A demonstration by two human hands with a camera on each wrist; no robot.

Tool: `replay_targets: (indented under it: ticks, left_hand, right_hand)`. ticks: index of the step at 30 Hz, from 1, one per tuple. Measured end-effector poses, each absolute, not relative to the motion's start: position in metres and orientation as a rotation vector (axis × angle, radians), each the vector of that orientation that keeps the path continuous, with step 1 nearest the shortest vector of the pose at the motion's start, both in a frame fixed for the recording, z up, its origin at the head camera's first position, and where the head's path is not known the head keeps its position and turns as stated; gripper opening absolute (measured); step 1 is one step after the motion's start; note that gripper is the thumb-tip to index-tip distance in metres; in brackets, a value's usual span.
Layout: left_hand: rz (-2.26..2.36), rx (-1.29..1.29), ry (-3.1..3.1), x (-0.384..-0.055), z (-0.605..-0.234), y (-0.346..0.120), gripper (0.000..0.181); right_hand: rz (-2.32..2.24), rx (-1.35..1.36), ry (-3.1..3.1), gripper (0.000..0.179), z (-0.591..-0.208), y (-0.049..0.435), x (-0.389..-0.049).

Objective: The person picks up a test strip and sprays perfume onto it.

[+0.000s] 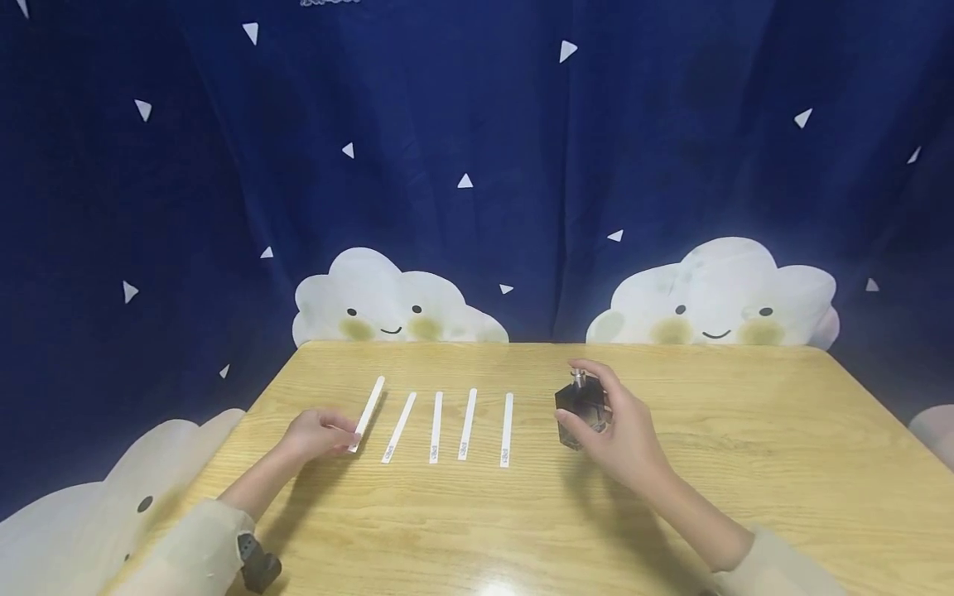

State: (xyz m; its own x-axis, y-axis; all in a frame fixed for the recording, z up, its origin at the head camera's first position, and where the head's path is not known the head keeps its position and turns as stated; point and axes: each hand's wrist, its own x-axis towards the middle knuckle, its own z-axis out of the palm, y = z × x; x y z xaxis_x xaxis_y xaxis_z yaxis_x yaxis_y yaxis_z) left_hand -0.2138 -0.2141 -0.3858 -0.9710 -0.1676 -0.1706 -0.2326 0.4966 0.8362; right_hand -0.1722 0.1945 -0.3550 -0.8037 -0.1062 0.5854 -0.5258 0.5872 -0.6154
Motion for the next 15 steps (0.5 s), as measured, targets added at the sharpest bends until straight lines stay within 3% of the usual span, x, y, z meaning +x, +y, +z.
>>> replay_targets:
  ticks: [15]
  left_hand:
    - [1.174, -0.261, 2.867, -0.2134, -0.3909, -0.2212, 0.011]
  right_hand:
    - [1.148, 0.463, -2.325, 0.063, -0.3583, 0.1952, -0.1724]
